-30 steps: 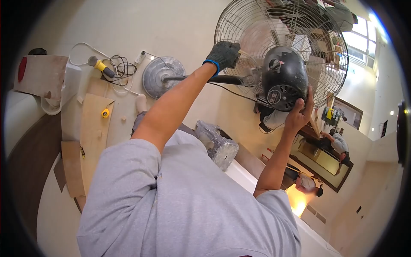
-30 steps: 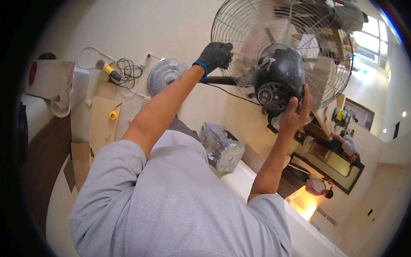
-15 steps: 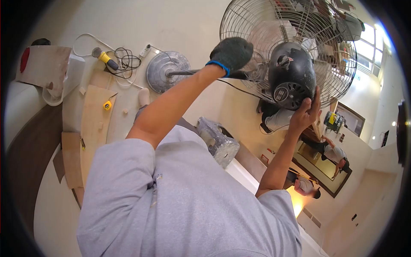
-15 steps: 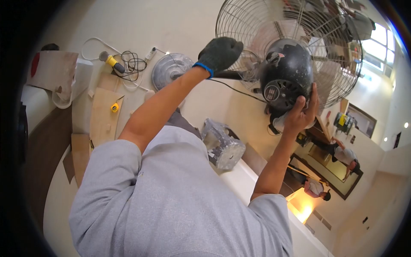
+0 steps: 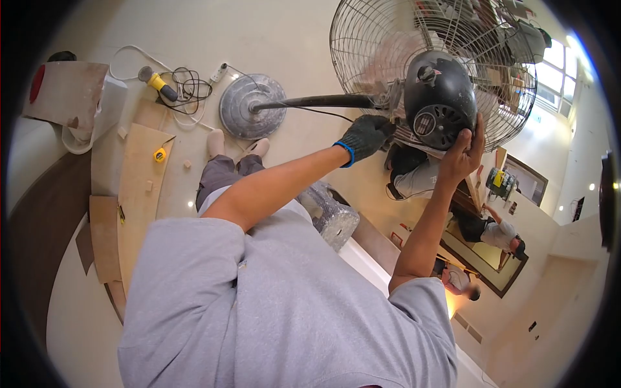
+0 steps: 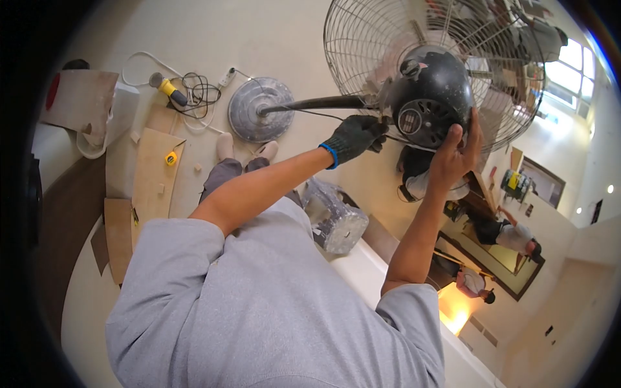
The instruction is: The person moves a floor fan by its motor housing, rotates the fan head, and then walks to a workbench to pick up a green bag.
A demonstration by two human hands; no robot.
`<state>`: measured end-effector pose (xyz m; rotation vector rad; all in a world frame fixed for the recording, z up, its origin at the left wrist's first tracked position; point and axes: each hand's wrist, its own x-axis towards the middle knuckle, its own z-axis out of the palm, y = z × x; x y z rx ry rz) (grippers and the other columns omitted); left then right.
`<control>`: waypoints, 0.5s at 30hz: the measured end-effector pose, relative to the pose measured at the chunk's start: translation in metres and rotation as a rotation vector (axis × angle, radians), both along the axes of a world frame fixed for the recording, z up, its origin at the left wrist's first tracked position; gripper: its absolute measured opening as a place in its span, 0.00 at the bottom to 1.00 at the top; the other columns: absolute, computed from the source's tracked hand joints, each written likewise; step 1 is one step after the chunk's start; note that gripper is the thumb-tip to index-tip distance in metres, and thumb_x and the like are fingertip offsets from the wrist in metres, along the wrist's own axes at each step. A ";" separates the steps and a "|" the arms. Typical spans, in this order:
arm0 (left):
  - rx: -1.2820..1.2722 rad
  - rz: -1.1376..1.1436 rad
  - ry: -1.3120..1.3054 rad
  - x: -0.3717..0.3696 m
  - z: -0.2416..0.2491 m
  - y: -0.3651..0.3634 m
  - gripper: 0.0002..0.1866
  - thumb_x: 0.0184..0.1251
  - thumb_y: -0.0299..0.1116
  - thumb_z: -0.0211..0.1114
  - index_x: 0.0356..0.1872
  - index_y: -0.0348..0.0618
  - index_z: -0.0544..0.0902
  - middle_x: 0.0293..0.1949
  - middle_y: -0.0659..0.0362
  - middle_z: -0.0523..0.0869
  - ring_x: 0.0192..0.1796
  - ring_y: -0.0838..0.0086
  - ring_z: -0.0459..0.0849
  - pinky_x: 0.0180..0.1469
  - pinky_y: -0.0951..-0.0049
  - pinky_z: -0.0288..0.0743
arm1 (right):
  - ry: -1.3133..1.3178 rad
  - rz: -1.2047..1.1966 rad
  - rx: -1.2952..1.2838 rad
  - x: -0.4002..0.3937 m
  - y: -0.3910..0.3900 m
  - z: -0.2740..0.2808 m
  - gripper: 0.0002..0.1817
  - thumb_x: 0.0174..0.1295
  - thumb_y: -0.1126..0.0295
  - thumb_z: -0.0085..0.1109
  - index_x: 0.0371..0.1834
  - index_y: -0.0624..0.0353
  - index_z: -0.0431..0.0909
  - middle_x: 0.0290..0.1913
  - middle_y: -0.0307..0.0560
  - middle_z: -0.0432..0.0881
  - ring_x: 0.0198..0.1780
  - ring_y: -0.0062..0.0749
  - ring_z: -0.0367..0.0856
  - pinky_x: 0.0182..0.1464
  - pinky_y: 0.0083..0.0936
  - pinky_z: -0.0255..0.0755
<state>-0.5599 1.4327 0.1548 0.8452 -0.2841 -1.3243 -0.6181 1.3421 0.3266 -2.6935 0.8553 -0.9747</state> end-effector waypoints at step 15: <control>0.018 -0.018 -0.423 0.009 -0.003 -0.005 0.18 0.73 0.43 0.57 0.37 0.34 0.82 0.28 0.53 0.85 0.30 0.73 0.85 0.36 0.69 0.80 | -0.024 0.021 -0.129 0.003 -0.008 -0.006 0.24 0.71 0.56 0.55 0.61 0.61 0.77 0.50 0.53 0.81 0.49 0.40 0.81 0.51 0.32 0.73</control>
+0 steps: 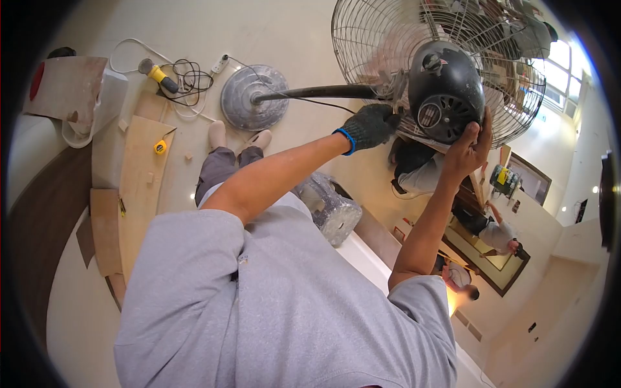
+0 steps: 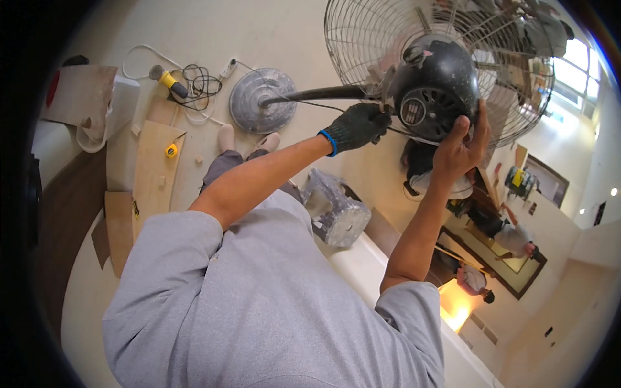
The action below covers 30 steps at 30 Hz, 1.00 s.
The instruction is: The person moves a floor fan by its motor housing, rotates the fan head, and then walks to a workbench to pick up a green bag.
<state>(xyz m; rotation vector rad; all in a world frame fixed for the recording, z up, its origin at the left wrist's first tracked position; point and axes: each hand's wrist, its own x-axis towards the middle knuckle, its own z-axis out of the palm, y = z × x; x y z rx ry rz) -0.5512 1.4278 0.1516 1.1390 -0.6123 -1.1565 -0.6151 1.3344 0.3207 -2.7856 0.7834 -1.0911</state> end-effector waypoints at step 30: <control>0.325 0.286 -0.215 0.020 0.024 0.027 0.42 0.50 0.63 0.72 0.54 0.33 0.76 0.47 0.42 0.82 0.52 0.51 0.82 0.54 0.56 0.75 | -0.025 0.026 0.096 -0.001 -0.002 -0.001 0.24 0.71 0.56 0.55 0.63 0.60 0.76 0.52 0.52 0.78 0.50 0.37 0.79 0.50 0.30 0.74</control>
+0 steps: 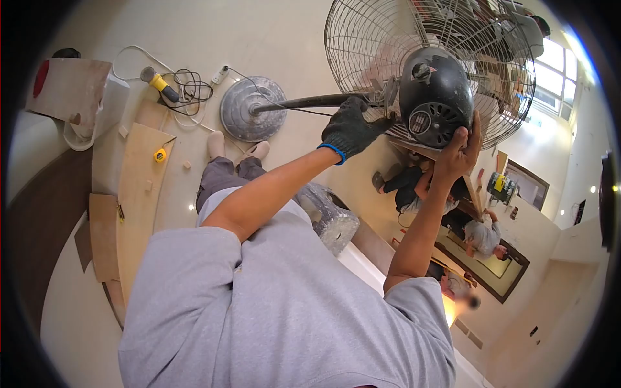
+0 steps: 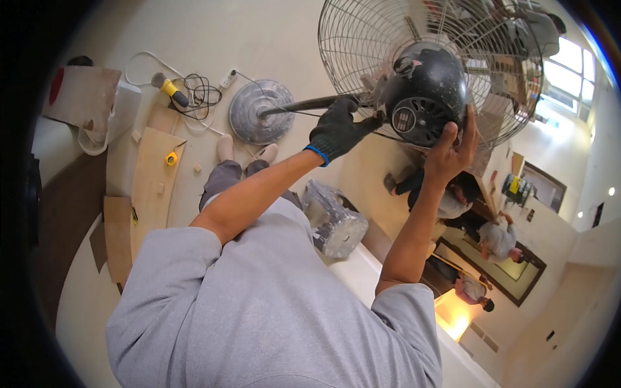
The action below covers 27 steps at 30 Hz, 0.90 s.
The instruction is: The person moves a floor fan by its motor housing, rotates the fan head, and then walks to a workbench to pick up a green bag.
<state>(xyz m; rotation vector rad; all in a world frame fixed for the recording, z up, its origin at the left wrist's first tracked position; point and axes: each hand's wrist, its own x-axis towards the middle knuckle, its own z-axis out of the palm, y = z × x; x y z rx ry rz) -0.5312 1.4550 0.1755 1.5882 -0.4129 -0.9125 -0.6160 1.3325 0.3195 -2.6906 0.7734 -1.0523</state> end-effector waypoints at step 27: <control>0.045 -0.147 -0.225 0.027 -0.005 -0.005 0.43 0.48 0.61 0.71 0.54 0.32 0.76 0.54 0.39 0.79 0.58 0.48 0.79 0.60 0.56 0.72 | -0.018 0.049 -0.055 0.000 -0.007 -0.003 0.25 0.72 0.54 0.53 0.61 0.63 0.76 0.52 0.54 0.80 0.52 0.42 0.80 0.54 0.33 0.72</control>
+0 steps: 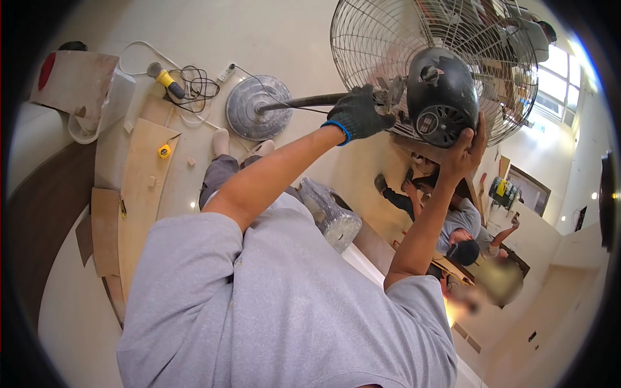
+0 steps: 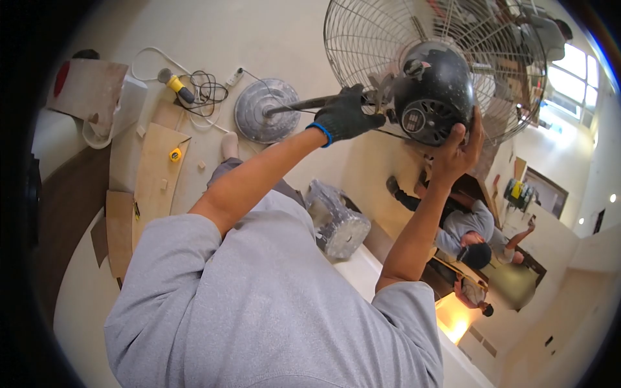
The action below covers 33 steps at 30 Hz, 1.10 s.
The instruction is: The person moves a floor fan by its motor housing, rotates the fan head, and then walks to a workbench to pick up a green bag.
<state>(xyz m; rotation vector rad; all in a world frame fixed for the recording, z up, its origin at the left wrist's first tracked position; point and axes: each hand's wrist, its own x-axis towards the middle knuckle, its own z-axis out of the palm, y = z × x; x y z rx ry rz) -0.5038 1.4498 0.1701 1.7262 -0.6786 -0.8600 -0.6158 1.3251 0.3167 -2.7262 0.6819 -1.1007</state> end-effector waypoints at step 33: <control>0.054 -0.246 -0.492 0.023 0.010 0.009 0.27 0.57 0.63 0.62 0.49 0.57 0.84 0.37 0.49 0.86 0.44 0.55 0.85 0.49 0.53 0.78 | -0.020 0.021 0.095 -0.002 0.003 0.003 0.23 0.70 0.60 0.58 0.63 0.61 0.76 0.56 0.52 0.78 0.54 0.36 0.80 0.49 0.28 0.77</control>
